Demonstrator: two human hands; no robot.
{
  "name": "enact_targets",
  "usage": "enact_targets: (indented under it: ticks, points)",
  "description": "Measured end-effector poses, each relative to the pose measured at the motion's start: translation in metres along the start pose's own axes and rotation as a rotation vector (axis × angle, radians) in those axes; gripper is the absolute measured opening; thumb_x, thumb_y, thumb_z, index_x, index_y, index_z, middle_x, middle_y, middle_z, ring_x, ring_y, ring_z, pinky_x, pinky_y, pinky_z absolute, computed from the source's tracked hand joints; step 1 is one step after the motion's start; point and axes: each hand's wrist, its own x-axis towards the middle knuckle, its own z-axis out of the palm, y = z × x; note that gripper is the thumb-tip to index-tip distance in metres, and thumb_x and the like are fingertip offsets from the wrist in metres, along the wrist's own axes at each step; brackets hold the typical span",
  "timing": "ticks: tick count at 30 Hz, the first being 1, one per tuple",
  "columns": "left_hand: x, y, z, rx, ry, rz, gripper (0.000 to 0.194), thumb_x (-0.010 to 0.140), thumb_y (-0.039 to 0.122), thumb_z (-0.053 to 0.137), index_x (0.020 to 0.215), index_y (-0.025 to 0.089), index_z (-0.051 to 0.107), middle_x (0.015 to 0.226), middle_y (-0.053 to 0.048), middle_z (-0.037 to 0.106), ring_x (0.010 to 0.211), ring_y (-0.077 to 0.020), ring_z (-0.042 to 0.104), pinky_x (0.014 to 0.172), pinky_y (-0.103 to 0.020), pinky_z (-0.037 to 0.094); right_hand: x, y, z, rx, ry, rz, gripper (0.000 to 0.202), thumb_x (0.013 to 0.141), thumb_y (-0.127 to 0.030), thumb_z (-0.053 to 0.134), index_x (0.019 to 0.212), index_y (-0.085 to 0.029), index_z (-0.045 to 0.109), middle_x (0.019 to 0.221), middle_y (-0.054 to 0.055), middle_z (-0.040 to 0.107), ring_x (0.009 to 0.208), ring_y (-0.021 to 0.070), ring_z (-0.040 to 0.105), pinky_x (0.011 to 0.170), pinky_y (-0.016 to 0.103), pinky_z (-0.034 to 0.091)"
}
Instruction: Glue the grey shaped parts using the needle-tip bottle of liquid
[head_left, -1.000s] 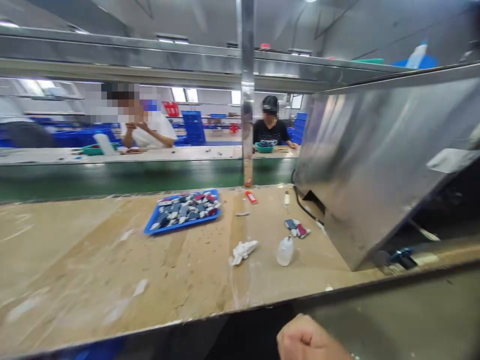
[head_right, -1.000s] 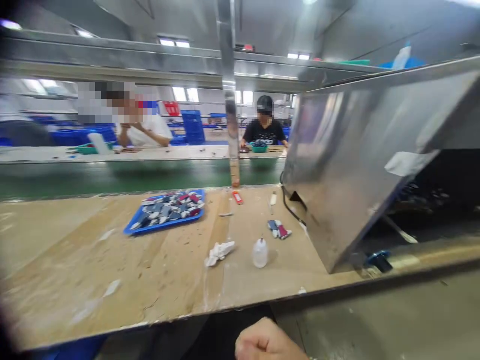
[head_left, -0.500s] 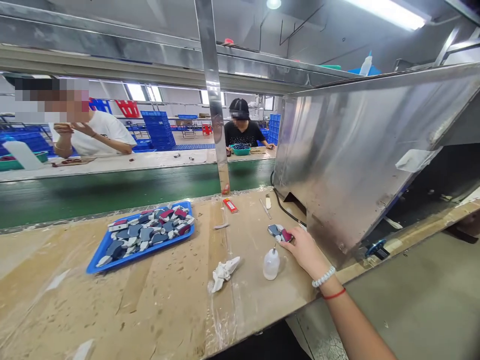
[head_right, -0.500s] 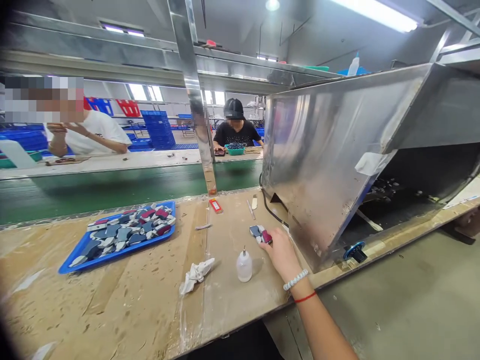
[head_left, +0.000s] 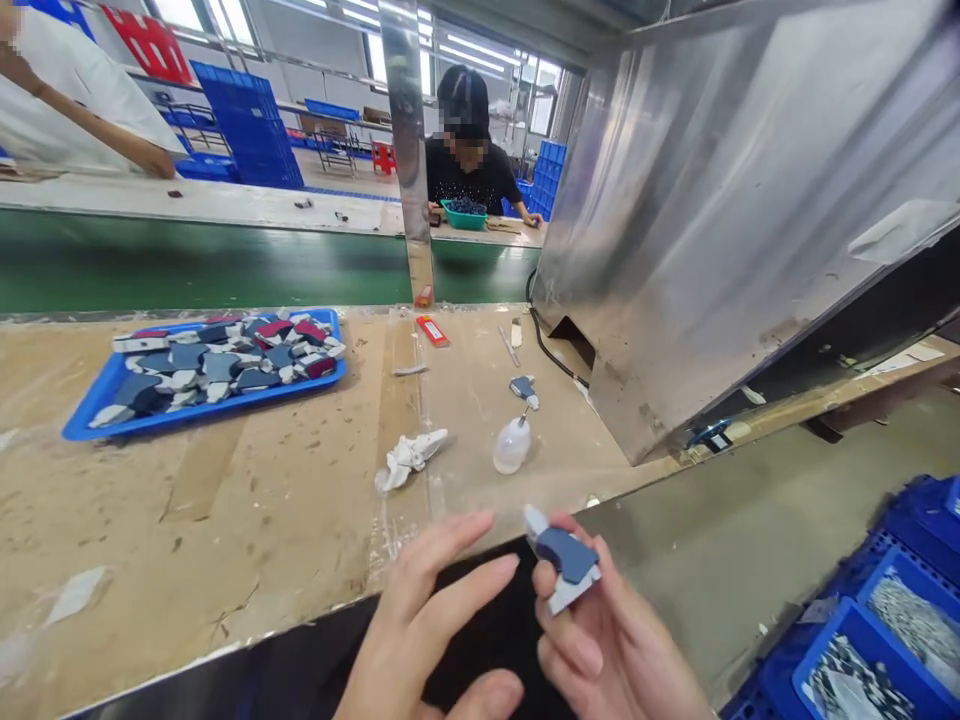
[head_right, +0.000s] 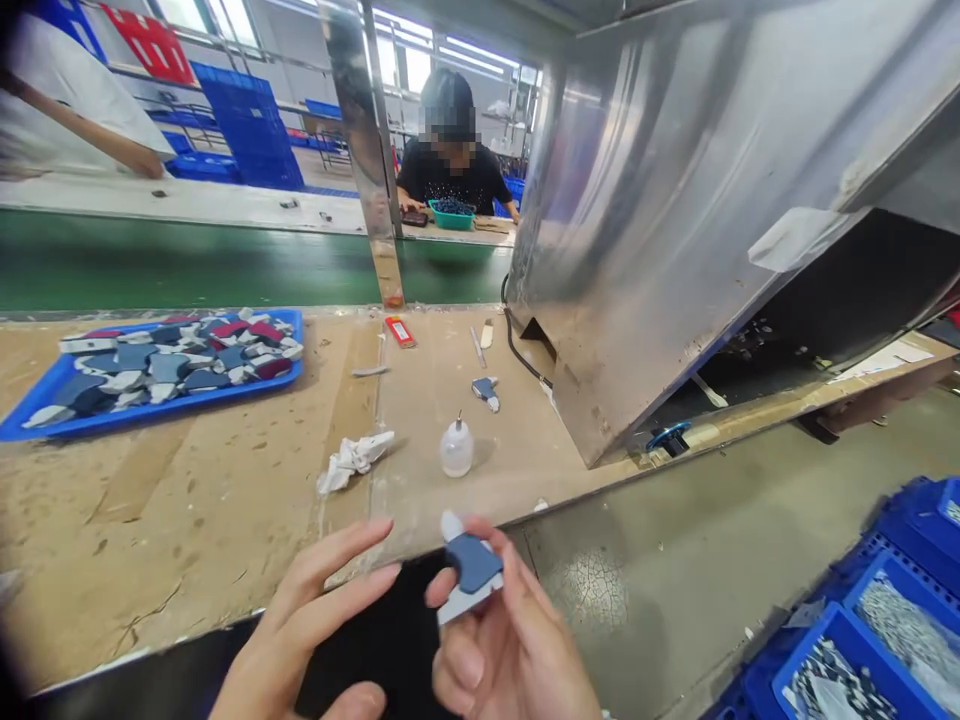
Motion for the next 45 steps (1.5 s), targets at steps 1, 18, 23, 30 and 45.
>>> enact_targets:
  ticks: [1,18,23,30,45]
  points:
    - [0.006,0.004,0.001,0.032,-0.037,0.033,0.043,0.092,0.049,0.064,0.132,0.032,0.063,0.146,-0.01,0.053,0.135,-0.0329,0.05,0.113,-0.047,0.042,0.002,0.007,0.004,0.072,-0.031,0.08,0.03,0.097,-0.049,0.063,0.122,-0.033,0.068,0.104,0.002,0.075,0.051,0.0024,0.048,0.05,0.014,0.042]
    - [0.004,-0.008,-0.017,0.356,-0.087,0.21,0.021,0.1,0.018,0.054,0.118,0.015,0.064,0.123,-0.01,0.067,0.119,-0.0199,0.058,0.102,-0.032,0.048,0.033,0.059,0.016,0.155,0.094,0.381,0.055,0.08,-0.067,0.074,0.067,-0.013,0.076,0.037,-0.009,0.037,0.032,0.0012,0.021,0.04,0.014,0.037]
    - [0.005,-0.019,-0.02,0.378,-0.066,0.289,0.02,0.101,0.016,0.052,0.115,0.014,0.066,0.121,-0.009,0.07,0.126,-0.0237,0.053,0.108,-0.04,0.041,0.036,0.058,0.016,-0.011,0.155,0.272,0.047,0.09,-0.064,0.064,0.092,-0.018,0.074,0.053,-0.004,0.054,0.036,0.0032,0.033,0.048,0.018,0.041]
    - [0.009,-0.02,-0.02,0.355,-0.018,0.216,0.02,0.103,0.031,0.053,0.108,0.018,0.066,0.105,-0.004,0.074,0.12,-0.0219,0.057,0.109,-0.037,0.039,0.038,0.066,0.009,-0.129,0.004,0.238,0.067,0.085,-0.079,0.055,0.1,-0.015,0.069,0.062,0.0,0.052,0.054,0.0143,0.053,0.052,0.024,0.043]
    - [0.012,-0.025,-0.041,0.086,-0.121,0.085,0.023,0.091,0.027,0.073,0.11,0.016,0.065,0.094,-0.003,0.073,0.102,-0.0177,0.065,0.091,-0.031,0.053,0.045,0.074,0.001,0.136,-0.237,0.414,0.057,0.087,-0.069,0.064,0.094,-0.013,0.07,0.059,-0.003,0.046,0.045,0.008,0.036,0.045,0.019,0.035]
